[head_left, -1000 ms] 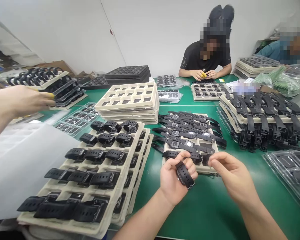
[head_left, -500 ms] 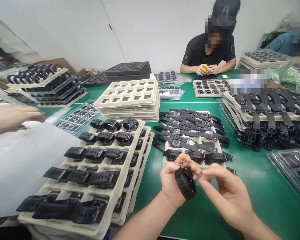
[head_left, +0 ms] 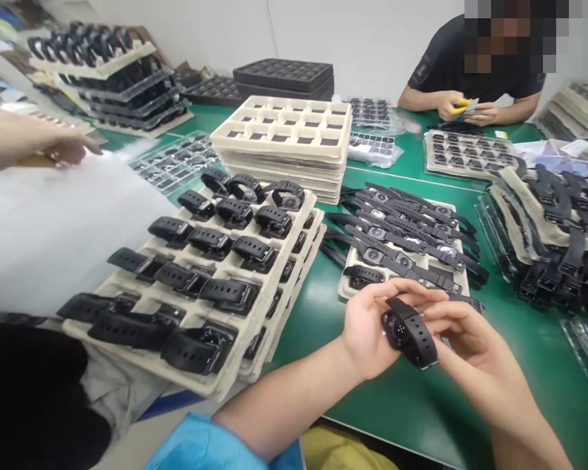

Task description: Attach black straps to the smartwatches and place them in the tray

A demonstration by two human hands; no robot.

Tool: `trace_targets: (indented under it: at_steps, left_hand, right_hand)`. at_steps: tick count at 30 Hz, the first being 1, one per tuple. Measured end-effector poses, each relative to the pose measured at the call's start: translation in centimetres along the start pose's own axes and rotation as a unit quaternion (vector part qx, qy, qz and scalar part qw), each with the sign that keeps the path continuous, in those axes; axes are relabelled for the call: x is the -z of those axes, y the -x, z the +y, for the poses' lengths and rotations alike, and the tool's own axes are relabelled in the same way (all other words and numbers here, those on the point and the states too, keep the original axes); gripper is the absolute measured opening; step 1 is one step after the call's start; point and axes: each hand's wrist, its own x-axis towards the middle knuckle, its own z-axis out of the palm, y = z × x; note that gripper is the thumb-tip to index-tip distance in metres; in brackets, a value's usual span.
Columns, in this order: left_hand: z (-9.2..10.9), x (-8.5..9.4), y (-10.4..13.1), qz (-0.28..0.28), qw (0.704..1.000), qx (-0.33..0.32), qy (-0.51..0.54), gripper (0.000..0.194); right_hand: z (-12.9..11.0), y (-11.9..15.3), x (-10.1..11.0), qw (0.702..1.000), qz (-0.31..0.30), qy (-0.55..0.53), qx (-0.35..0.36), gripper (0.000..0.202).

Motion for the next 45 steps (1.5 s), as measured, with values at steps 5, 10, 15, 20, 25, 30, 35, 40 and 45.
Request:
trace_targets:
  at_steps: [5, 10, 15, 20, 25, 30, 35, 40, 45]
  left_hand:
    - [-0.2, 0.5, -0.3, -0.013, 1.000, 0.001, -0.007, 0.027]
    - [-0.6, 0.7, -0.4, -0.019, 0.999, 0.003, -0.028, 0.029]
    - [-0.7, 0.7, -0.4, -0.022, 0.999, 0.000, -0.027, 0.028]
    - [-0.8, 0.8, -0.3, -0.015, 0.999, -0.002, -0.034, 0.030]
    - [-0.7, 0.6, -0.2, -0.015, 0.998, -0.017, -0.052, 0.025]
    - [-0.8, 0.5, -0.1, -0.016, 0.996, -0.037, -0.080, 0.021]
    - [-0.8, 0.5, -0.1, -0.018, 0.993, -0.045, -0.106, 0.021]
    - [-0.6, 0.4, -0.1, -0.022, 0.992, -0.041, -0.113, 0.021]
    - [-0.7, 0.5, -0.2, -0.024, 0.992, -0.045, -0.113, 0.021]
  right_hand:
    - [0.4, 0.0, 0.1, 0.999, -0.016, -0.043, -0.019, 0.015]
    - [0.8, 0.0, -0.1, 0.999, -0.011, -0.041, -0.034, 0.011]
    - [0.9, 0.1, -0.1, 0.999, -0.001, -0.010, -0.032, 0.013]
    - [1.0, 0.1, -0.2, 1.000, -0.009, 0.000, -0.019, 0.013]
    - [1.2, 0.1, -0.1, 1.000, -0.026, 0.011, -0.011, 0.013]
    - [1.2, 0.0, -0.1, 0.999, -0.033, 0.033, -0.002, 0.010]
    - [1.2, 0.2, -0.2, 0.997, -0.030, 0.063, 0.013, 0.009]
    - [1.4, 0.4, -0.4, 0.996, -0.025, 0.079, 0.023, 0.014]
    - [1.4, 0.5, -0.5, 0.994, -0.009, 0.101, 0.039, 0.017]
